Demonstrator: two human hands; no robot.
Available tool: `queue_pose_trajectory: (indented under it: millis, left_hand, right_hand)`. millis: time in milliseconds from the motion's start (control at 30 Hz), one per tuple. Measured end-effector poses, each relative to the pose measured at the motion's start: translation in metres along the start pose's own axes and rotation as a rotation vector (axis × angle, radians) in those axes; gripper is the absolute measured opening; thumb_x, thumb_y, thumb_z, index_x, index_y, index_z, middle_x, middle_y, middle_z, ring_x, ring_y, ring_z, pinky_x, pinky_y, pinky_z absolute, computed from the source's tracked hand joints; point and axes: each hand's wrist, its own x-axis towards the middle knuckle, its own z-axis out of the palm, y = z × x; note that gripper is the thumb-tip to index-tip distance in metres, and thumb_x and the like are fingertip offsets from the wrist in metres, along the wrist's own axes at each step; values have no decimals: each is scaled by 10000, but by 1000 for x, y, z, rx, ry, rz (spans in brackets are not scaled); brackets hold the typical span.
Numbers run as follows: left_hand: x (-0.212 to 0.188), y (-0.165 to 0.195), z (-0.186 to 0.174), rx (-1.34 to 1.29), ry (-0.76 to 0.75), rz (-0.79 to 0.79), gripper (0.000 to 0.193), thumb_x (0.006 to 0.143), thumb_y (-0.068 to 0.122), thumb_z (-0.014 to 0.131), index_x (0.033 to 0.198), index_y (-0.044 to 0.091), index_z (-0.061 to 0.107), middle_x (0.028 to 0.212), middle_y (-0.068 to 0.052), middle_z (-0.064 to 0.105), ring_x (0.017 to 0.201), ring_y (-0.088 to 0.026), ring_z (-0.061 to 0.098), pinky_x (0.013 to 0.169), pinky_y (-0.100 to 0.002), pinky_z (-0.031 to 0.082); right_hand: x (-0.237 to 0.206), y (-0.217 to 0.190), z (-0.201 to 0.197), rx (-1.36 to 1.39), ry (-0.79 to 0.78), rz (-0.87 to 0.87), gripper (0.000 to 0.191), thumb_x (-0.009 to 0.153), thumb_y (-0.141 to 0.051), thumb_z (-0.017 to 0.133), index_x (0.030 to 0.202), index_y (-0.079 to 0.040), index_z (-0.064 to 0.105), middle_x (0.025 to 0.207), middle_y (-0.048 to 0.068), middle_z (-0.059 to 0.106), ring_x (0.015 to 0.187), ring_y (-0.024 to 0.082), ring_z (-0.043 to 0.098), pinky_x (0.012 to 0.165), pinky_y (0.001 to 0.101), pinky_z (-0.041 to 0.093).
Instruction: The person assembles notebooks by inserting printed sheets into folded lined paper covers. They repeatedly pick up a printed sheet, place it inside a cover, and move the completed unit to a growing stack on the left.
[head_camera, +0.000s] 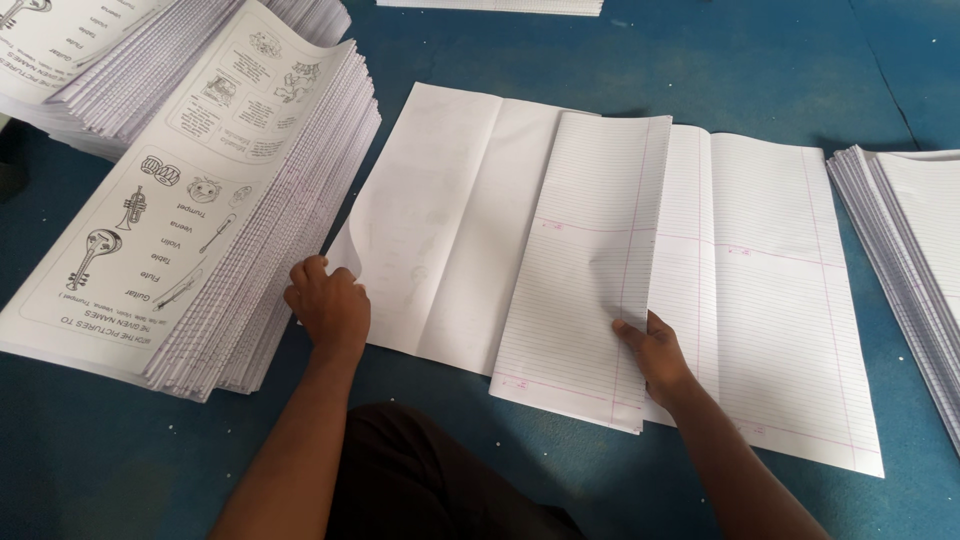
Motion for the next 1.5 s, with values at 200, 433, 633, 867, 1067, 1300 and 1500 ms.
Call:
queue_pose_trajectory:
  millis: [200, 433, 633, 867, 1067, 1300, 1500]
  left_hand:
    - [8, 10, -8, -232, -169, -117, 272, 810, 255, 832, 899, 13, 744, 1080, -112, 693, 1043, -306, 610, 843, -485, 494]
    - [15, 39, -17, -733, -257, -230, 287, 837, 220, 816, 855, 3, 629, 744, -127, 655, 660, -224, 628, 619, -376, 492]
    - [19, 73, -23, -1106, -322, -147, 321, 810, 194, 830, 767, 32, 556, 669, -89, 560, 625, -151, 511, 565, -333, 444]
    - [12, 97, -51, -1419, -719, -174, 210, 781, 230, 777, 876, 84, 659, 793, -84, 717, 718, -156, 682, 691, -290, 548]
    - [12, 95, -63, -1484, -926, -159, 294, 758, 287, 782, 920, 58, 696, 855, -103, 735, 775, -199, 704, 741, -312, 550]
    - [12, 96, -53, -1396, -971, -88, 313, 761, 313, 780, 933, 57, 733, 837, -97, 738, 805, -197, 709, 772, -302, 540]
    - [9, 98, -46, -1391, -984, -80, 295, 769, 325, 777, 921, 75, 737, 832, -79, 738, 811, -181, 705, 797, -310, 532]
  right_hand:
    - [-1, -3, 3, -23, 22, -31, 526, 982, -195, 570, 1434, 50, 455, 1230, 263, 655, 1076, 314, 680, 959, 420, 570]
    - [6, -19, 16, -114, 38, -59, 504, 999, -193, 554, 1431, 48, 461, 1161, 282, 676, 1003, 354, 695, 929, 432, 584]
    - [23, -23, 38, -42, -70, -157, 478, 988, -172, 554, 1402, 55, 485, 1187, 245, 675, 1040, 310, 689, 944, 429, 581]
    - [33, -34, 65, -22, -111, -140, 456, 992, -164, 542, 1393, 46, 495, 1220, 219, 668, 1080, 297, 684, 959, 426, 574]
    - [33, -42, 81, -56, -116, -76, 443, 1009, -187, 527, 1387, 41, 500, 1208, 243, 672, 1039, 317, 709, 915, 425, 605]
    - [32, -42, 94, 19, -139, -84, 444, 993, -184, 538, 1383, 26, 502, 1212, 224, 671, 1040, 294, 703, 901, 421, 603]
    - [33, -38, 98, 26, -142, -88, 441, 997, -187, 550, 1374, 33, 490, 1236, 220, 661, 1082, 287, 690, 941, 416, 583]
